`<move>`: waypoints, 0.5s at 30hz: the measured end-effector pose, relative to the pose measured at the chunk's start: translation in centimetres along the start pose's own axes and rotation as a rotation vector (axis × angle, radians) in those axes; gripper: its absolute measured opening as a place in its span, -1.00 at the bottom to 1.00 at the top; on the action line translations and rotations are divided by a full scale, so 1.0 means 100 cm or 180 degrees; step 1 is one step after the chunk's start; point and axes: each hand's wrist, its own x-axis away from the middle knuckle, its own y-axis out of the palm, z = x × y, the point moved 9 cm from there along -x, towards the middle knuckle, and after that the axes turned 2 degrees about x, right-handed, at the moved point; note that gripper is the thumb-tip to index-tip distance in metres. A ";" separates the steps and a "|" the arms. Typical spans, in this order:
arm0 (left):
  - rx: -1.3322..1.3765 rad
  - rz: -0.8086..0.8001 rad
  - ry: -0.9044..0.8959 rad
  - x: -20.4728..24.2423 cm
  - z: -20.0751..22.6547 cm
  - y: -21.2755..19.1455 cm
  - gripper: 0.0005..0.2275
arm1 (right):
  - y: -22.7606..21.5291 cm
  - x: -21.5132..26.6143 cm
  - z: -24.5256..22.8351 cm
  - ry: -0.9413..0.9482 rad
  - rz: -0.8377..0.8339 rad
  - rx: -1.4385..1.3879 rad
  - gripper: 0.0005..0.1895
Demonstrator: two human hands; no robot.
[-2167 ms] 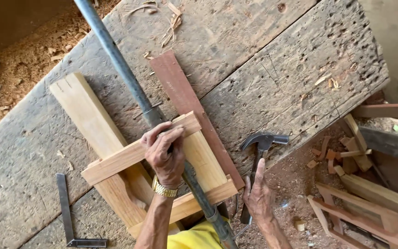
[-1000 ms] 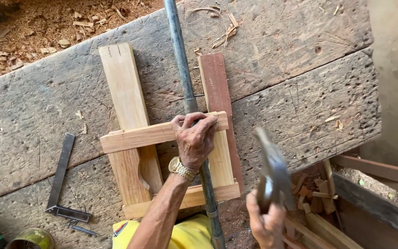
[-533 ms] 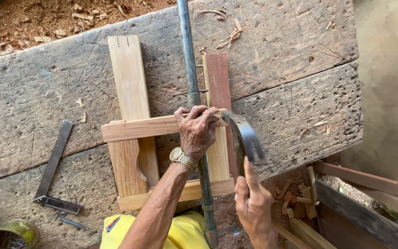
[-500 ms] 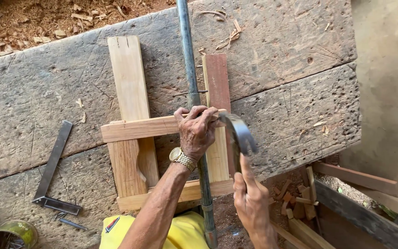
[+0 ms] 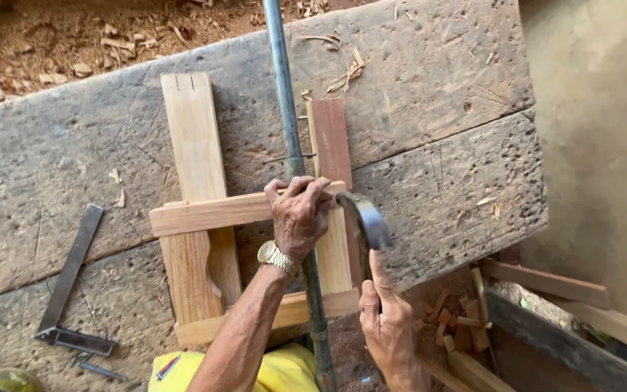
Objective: The person assembles a small wooden frame by hammering nails into pre-cut pieces while using a pipe clamp to hold the parts together. They repeatedly pick nails, position them, and strike with a hammer, occasionally repositioning the clamp and checking alignment.
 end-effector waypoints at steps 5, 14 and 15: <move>-0.0580 0.0121 -0.0099 0.028 -0.005 0.006 -0.41 | -0.009 0.023 0.000 -0.0185 0.0046 -0.0507 -0.38; -0.0848 -0.0154 -0.0948 0.047 -0.040 0.009 -0.03 | -0.002 -0.003 -0.008 -0.0532 -0.0028 -0.0166 -0.45; -0.0729 -0.0077 -0.0956 0.049 -0.039 0.009 -0.06 | 0.012 -0.016 -0.005 -0.0480 -0.0294 0.0221 -0.42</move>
